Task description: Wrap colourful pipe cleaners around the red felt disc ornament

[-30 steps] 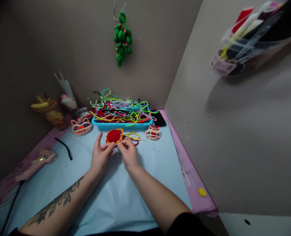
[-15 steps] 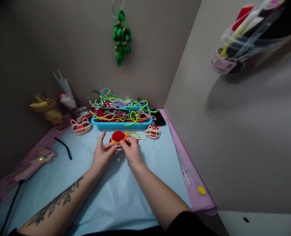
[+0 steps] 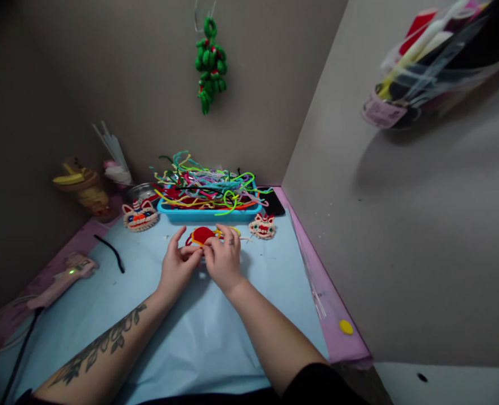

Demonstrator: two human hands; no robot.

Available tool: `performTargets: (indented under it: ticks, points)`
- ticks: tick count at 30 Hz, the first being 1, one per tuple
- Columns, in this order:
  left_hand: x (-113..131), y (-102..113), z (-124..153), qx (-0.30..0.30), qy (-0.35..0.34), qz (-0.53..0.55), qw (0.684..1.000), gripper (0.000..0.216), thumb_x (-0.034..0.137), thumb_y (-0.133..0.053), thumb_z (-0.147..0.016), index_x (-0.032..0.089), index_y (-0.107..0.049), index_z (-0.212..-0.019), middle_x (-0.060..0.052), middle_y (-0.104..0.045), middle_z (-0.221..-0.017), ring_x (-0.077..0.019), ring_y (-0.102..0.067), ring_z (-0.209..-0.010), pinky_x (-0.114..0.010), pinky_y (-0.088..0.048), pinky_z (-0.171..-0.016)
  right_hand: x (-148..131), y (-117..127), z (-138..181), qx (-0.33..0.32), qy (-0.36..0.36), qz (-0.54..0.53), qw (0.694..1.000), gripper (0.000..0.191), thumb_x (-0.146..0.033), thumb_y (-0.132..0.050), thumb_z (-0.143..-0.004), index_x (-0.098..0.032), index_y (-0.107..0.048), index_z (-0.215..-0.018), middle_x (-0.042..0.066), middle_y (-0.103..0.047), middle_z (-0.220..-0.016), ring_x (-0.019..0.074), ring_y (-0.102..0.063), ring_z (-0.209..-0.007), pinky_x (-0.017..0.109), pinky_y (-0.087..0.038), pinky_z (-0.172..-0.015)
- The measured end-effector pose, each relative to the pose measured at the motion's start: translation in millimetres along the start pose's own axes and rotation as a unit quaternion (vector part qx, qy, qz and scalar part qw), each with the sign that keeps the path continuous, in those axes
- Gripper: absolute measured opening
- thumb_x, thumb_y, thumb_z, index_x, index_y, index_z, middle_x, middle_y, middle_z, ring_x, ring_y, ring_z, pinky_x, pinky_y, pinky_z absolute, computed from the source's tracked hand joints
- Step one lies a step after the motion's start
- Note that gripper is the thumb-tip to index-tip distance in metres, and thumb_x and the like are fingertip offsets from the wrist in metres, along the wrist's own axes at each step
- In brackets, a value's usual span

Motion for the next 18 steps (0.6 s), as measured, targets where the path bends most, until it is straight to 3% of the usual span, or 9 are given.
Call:
performTargets:
  ticks: [11,18]
  points:
    - [2.9,-2.3,1.3,-0.023,-0.018,-0.012,1.0,0.072,0.028,-0.067,-0.072,0.015,-0.032,-0.134,-0.001,-0.069,-0.07,-0.0104,-0.059,-0.055,-0.019,-0.045,-0.054,0.3,-4.5,-0.5,0.023,-0.028,-0.016,0.999,0.013,-0.013,-0.048,-0.083,-0.02,-0.059,-0.081,0.011,-0.05,-0.11,0.0253,-0.044,-0.108,0.047,-0.037,-0.098]
    - [-1.3,-1.1,-2.9,-0.01,0.043,0.049,0.998,0.092,0.033,-0.072,-0.069,0.017,-0.021,-0.143,-0.003,-0.07,-0.077,-0.0105,-0.06,-0.054,-0.023,-0.049,-0.056,2.3,-4.0,-0.1,-0.005,-0.016,-0.035,0.999,0.014,-0.018,-0.051,-0.084,-0.024,-0.063,-0.084,0.009,-0.05,-0.115,0.0266,-0.042,-0.112,0.049,-0.035,-0.1]
Point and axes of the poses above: each hand's wrist, its own z-axis away from the middle knuckle, its own y-axis out of the back of the hand, x = y × z, the point moved 1 cm from there along -z, towards the middle knuckle
